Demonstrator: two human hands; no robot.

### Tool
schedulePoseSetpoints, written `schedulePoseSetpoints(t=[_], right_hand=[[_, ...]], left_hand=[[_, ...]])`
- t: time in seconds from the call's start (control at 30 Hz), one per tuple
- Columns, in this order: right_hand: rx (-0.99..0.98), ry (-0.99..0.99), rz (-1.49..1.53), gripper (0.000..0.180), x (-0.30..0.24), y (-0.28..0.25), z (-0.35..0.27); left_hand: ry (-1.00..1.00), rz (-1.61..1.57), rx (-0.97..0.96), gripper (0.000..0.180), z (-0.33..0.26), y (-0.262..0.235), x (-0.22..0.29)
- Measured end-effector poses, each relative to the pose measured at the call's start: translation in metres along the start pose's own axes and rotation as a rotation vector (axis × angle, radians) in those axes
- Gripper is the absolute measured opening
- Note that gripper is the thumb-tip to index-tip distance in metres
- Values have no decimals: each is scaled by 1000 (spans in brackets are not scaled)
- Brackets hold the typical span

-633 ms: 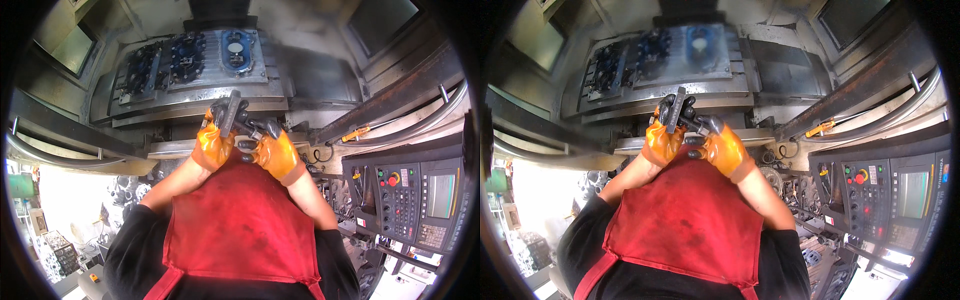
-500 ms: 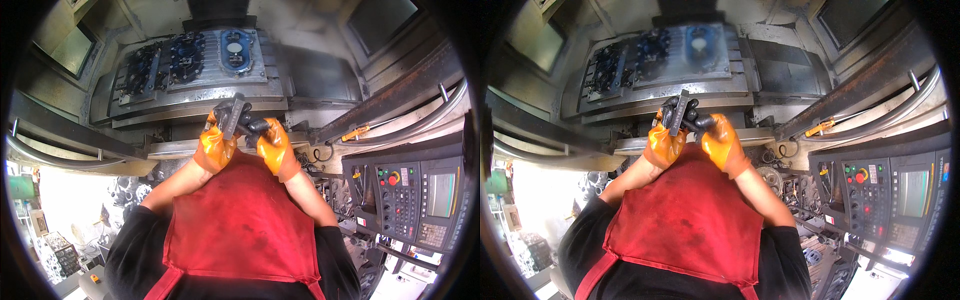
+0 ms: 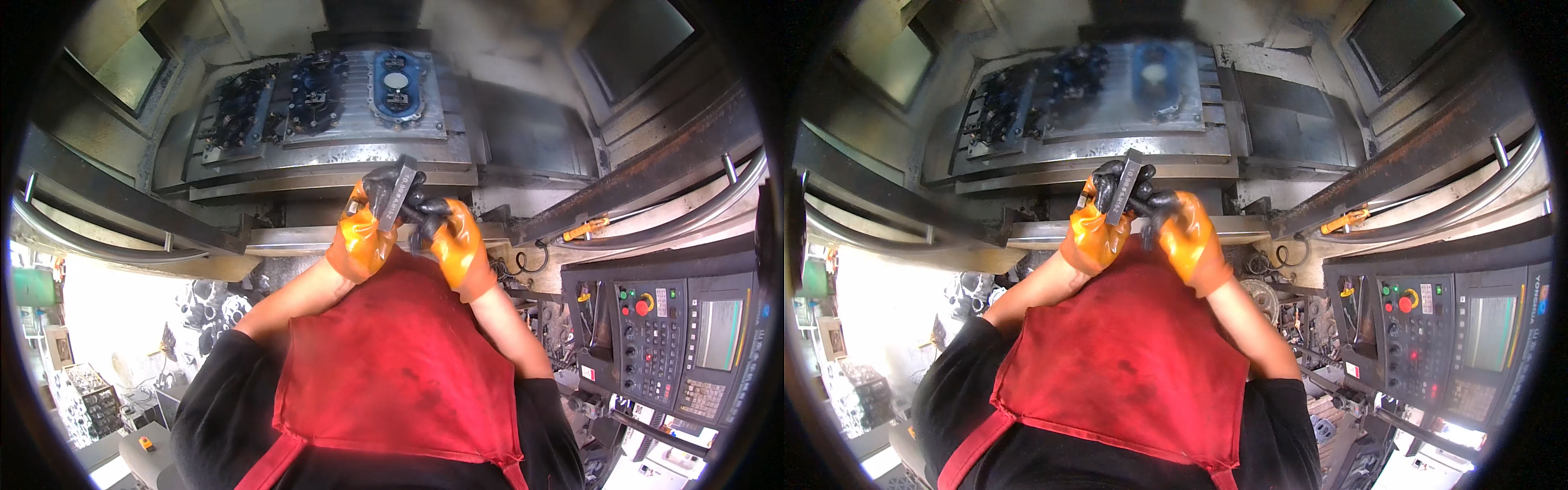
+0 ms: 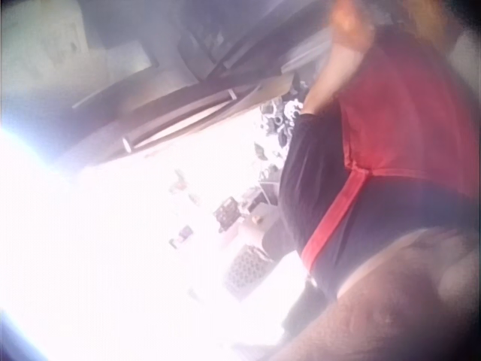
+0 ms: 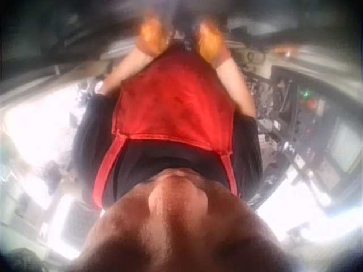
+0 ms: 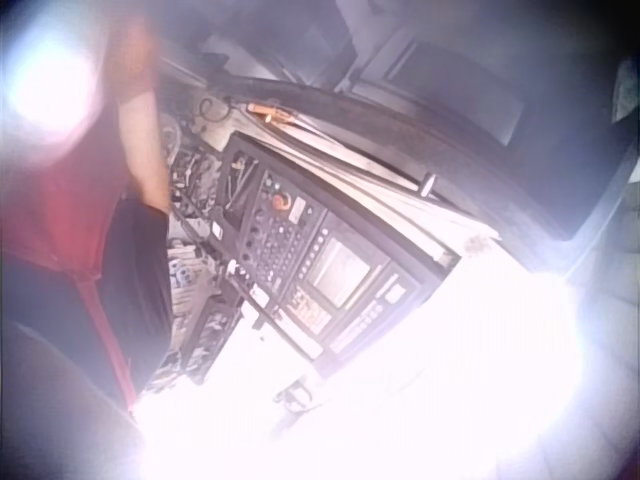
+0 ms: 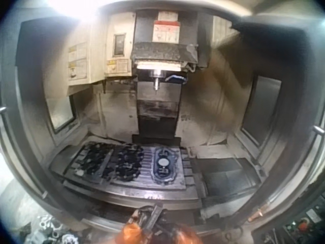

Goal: The person uses an air nozzle to clean a metal part and the CNC machine bed, then places a metal component onto the machine bed and secures it by hand.

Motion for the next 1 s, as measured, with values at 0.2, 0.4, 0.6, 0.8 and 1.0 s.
schedulePoseSetpoints(t=[0.2,0.4,0.6,0.8,1.0], right_hand=[[-150,274,826,28,22,-7,-7],[-281,215,340,30,16,-7,-5],[-161,99,467,29,24,4,-9],[-184,123,323,19,37,-3,-1],[-220,190,293,22,58,-6,2]], left_hand=[[217,880,-255,61,-3,1,10],[-22,142,-1,43,2,2,3],[-112,122,-204,55,0,25,9],[-164,335,-80,36,-3,5,9],[-195,239,62,34,-11,-21,-3]])
Point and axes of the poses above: each hand's wrist, its own z-axis towards the middle knuckle, its own y-axis out of the palm, x = y × z, the point moved 3 cm from there along z, towards the middle knuckle, and after that the axes turned 5 degrees about y, right-handed, at the moved point
